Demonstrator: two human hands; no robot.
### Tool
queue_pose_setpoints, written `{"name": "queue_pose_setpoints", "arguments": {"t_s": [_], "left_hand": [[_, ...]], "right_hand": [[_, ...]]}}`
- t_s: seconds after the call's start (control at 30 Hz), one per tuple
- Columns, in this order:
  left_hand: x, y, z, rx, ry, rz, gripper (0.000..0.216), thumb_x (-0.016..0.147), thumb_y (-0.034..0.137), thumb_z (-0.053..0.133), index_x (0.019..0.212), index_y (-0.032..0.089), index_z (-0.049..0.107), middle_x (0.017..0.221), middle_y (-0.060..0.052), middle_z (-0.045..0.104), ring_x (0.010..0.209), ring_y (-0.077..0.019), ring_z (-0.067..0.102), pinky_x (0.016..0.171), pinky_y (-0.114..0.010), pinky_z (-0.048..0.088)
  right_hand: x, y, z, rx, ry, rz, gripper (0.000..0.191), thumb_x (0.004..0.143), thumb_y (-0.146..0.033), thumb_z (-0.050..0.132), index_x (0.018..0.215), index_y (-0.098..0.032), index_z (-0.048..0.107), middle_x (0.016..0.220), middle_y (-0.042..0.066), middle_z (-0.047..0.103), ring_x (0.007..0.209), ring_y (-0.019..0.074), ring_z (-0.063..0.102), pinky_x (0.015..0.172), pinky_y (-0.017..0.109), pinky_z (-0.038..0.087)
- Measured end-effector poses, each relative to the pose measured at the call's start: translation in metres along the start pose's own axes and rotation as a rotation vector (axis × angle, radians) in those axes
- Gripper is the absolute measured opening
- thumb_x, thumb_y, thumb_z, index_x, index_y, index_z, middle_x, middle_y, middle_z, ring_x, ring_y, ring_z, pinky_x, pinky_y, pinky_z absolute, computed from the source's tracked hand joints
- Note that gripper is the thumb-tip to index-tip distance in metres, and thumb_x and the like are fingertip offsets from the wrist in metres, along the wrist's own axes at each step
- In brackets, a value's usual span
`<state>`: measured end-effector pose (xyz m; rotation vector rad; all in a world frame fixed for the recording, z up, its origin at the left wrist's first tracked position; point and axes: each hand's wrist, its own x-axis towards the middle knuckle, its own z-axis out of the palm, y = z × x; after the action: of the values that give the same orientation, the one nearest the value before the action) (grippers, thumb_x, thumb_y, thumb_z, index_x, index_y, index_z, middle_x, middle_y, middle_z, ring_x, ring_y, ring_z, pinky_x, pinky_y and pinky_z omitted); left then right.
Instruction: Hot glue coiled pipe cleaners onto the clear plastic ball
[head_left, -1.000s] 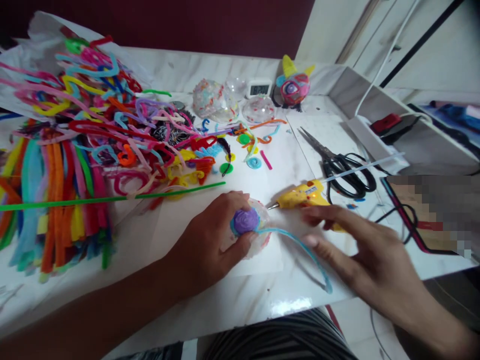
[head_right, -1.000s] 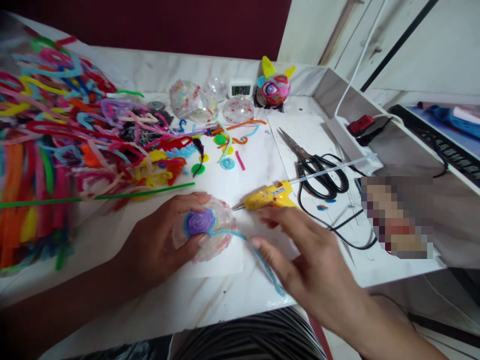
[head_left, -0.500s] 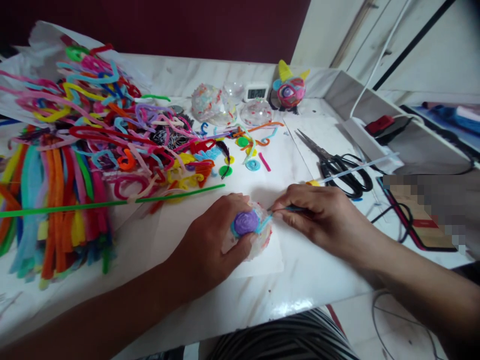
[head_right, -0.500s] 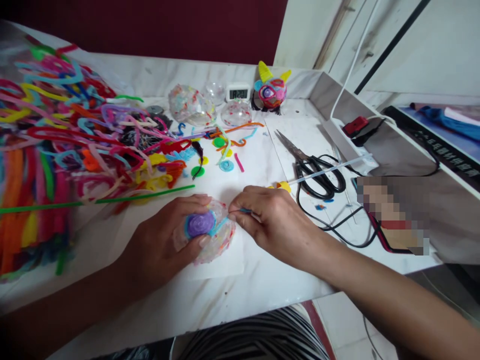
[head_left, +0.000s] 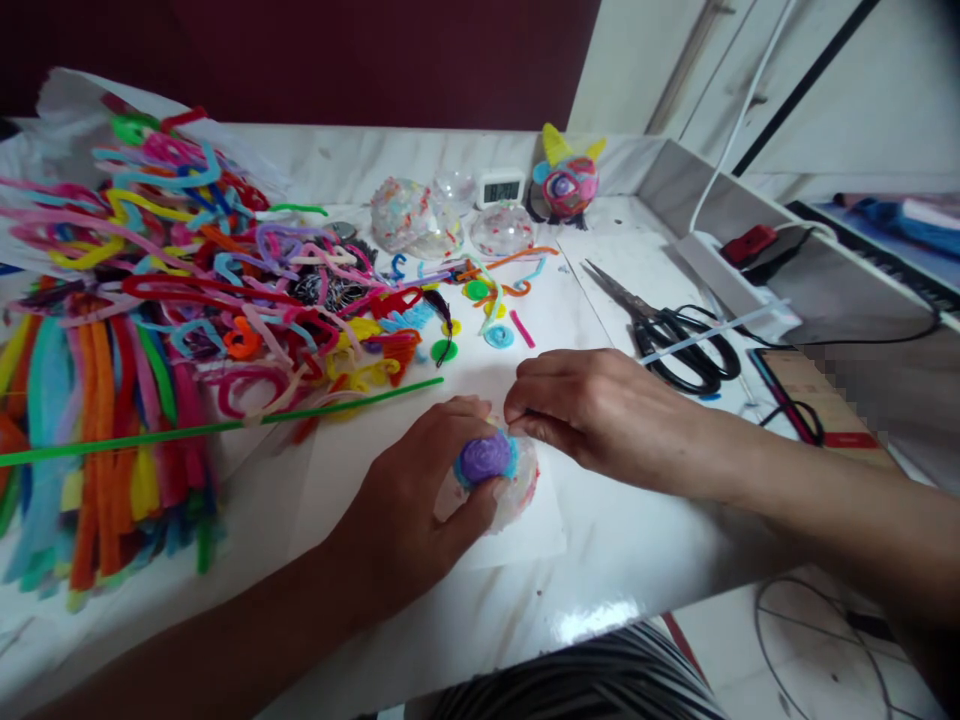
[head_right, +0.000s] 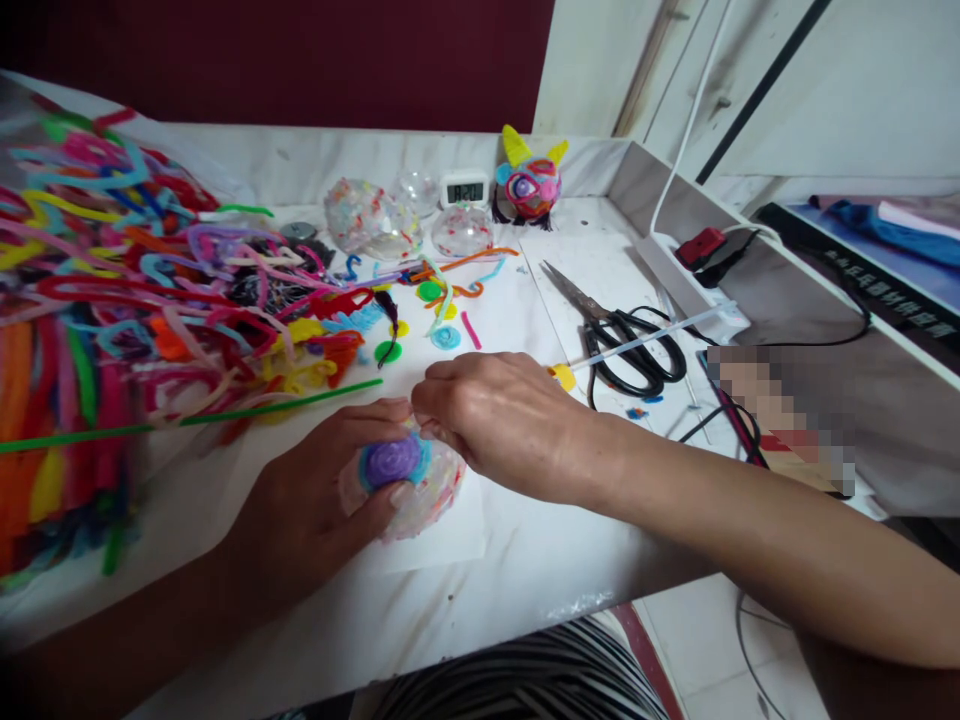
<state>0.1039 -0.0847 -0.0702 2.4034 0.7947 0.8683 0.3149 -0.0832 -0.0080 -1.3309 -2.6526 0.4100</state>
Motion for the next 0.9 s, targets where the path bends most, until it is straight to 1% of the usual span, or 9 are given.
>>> {"name": "queue_pose_setpoints", "arguments": {"t_s": [0.13,0.23,0.4,0.47,0.57,0.7,0.83,0.9], "left_hand": [[0.0,0.001,-0.001,-0.002,-0.002,-0.01,0.028,0.088,0.021,0.055,0.114,0.026,0.046,0.119,-0.002,0.06,0.118,-0.0199,0.056,0.107,-0.035,0.046],[-0.001,0.0,0.0,-0.005,-0.004,-0.022,0.028,0.087,0.022,0.055,0.113,0.027,0.047,0.116,-0.002,0.061,0.117,-0.0216,0.058,0.106,-0.038,0.048],[-0.003,-0.001,0.003,-0.008,0.022,-0.118,0.034,0.086,0.029,0.057,0.117,0.027,0.046,0.117,-0.004,0.062,0.112,-0.0235,0.062,0.099,-0.039,0.052],[-0.004,-0.001,0.002,-0.007,0.023,-0.1,0.032,0.086,0.028,0.057,0.116,0.026,0.046,0.117,-0.003,0.062,0.112,-0.0225,0.062,0.1,-0.037,0.051],[-0.003,-0.001,0.0,-0.012,0.02,-0.037,0.028,0.086,0.023,0.056,0.112,0.027,0.047,0.113,-0.002,0.062,0.113,-0.0211,0.06,0.101,-0.035,0.05],[-0.002,0.0,-0.001,-0.029,0.016,-0.03,0.027,0.086,0.023,0.057,0.111,0.028,0.047,0.114,-0.002,0.061,0.113,-0.0216,0.06,0.1,-0.036,0.05],[-0.001,0.0,-0.001,-0.044,-0.005,-0.049,0.026,0.087,0.024,0.057,0.111,0.028,0.048,0.115,-0.003,0.06,0.111,-0.0222,0.06,0.098,-0.037,0.052],[0.0,0.001,-0.002,-0.036,-0.005,-0.053,0.026,0.086,0.024,0.058,0.111,0.028,0.049,0.116,-0.004,0.058,0.109,-0.0223,0.06,0.096,-0.038,0.052]], "right_hand": [[0.003,0.0,-0.002,-0.01,-0.014,-0.032,0.018,0.095,-0.019,0.051,0.093,-0.014,0.068,0.088,0.006,0.064,0.082,0.0178,0.059,0.067,0.03,0.04],[0.006,0.002,-0.003,-0.004,-0.026,-0.055,0.016,0.094,-0.019,0.052,0.091,-0.016,0.067,0.088,0.004,0.063,0.082,0.017,0.058,0.066,0.03,0.038],[0.012,0.004,-0.008,-0.033,-0.076,-0.107,0.017,0.094,-0.017,0.052,0.084,-0.016,0.066,0.084,0.003,0.062,0.082,0.0169,0.057,0.065,0.03,0.036],[0.015,0.005,-0.01,-0.033,-0.099,-0.147,0.017,0.095,-0.016,0.051,0.086,-0.016,0.066,0.084,0.003,0.061,0.082,0.0166,0.056,0.067,0.03,0.036],[0.019,0.006,-0.014,-0.032,-0.162,-0.203,0.019,0.095,-0.012,0.048,0.089,-0.014,0.066,0.083,0.004,0.061,0.081,0.0161,0.054,0.067,0.029,0.037],[0.025,0.008,-0.018,-0.085,-0.235,-0.293,0.021,0.092,-0.005,0.047,0.091,-0.012,0.066,0.082,0.006,0.061,0.08,0.0162,0.054,0.068,0.028,0.038],[0.03,0.011,-0.021,-0.097,-0.241,-0.362,0.025,0.096,-0.009,0.041,0.097,-0.012,0.067,0.086,0.008,0.063,0.079,0.0163,0.053,0.07,0.03,0.039],[0.032,0.012,-0.022,-0.081,-0.238,-0.376,0.026,0.097,-0.012,0.041,0.097,-0.012,0.067,0.087,0.008,0.065,0.079,0.0161,0.054,0.071,0.03,0.04]]}}
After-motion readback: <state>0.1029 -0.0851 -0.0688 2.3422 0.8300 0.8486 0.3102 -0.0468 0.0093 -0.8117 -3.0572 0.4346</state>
